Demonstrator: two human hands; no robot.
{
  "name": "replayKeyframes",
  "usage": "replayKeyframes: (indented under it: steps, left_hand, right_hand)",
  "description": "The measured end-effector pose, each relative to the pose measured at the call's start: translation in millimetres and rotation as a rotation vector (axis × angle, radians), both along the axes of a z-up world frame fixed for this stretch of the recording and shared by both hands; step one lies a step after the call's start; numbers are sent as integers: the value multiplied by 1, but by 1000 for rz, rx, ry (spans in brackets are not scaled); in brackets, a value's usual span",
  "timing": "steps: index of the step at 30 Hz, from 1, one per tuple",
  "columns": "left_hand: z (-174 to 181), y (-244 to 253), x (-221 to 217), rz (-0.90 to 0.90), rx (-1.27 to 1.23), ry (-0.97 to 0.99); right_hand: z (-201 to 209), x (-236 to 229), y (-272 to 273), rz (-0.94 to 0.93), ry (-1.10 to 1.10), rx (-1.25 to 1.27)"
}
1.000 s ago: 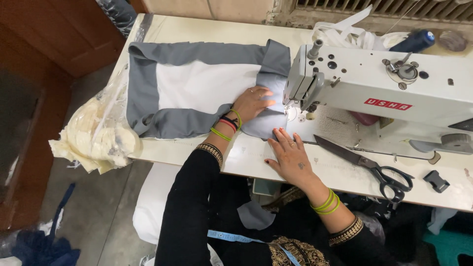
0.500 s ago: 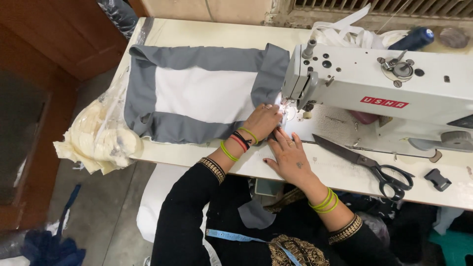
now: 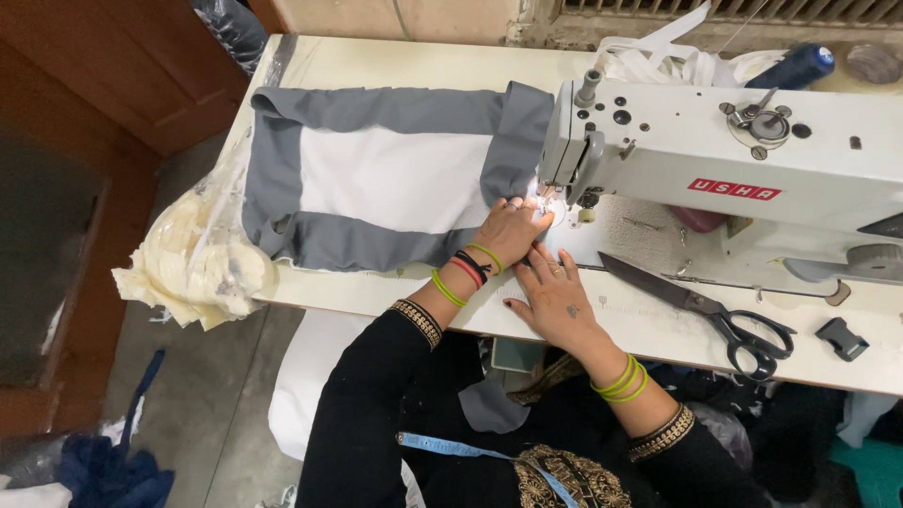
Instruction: Sew a grey fabric border onto a white fabric piece using an industrial sewing machine.
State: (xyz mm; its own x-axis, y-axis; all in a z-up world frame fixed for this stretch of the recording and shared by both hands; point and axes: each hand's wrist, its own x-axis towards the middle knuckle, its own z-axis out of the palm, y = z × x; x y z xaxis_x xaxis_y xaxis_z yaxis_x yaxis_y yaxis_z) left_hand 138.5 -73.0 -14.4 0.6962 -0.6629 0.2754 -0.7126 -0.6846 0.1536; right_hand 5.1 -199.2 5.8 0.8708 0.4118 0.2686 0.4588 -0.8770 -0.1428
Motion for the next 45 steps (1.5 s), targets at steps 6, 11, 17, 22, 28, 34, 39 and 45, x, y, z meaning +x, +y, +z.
replayKeyframes:
  steps: [6, 11, 17, 22, 28, 34, 39, 45]
  left_hand:
    - [1, 1, -3, -4, 53, -44]
    - [24, 28, -15, -100, -105, -123]
    - [29, 51, -18, -91, -204, -282]
    - [31, 45, -28, -238, -153, -312]
    - [19, 39, -30, -307, 24, -329]
    - [18, 36, -29, -328, -14, -199]
    - [21, 36, -36, -356, -44, -199]
    - [4, 44, -41, -283, -119, -155]
  right_hand:
    - [-1, -1, -1, 6, -10, 12]
    - [-1, -8, 1, 17, -33, 67]
    - [-5, -19, 6, 37, -48, 88]
    - [-3, -24, 11, 28, -33, 65]
    - [-5, -24, 13, 12, -15, 14]
    - [-3, -25, 13, 18, -44, 28]
    - [-3, -29, 11, 64, -2, 43]
    - [11, -53, -24, 125, 22, 362]
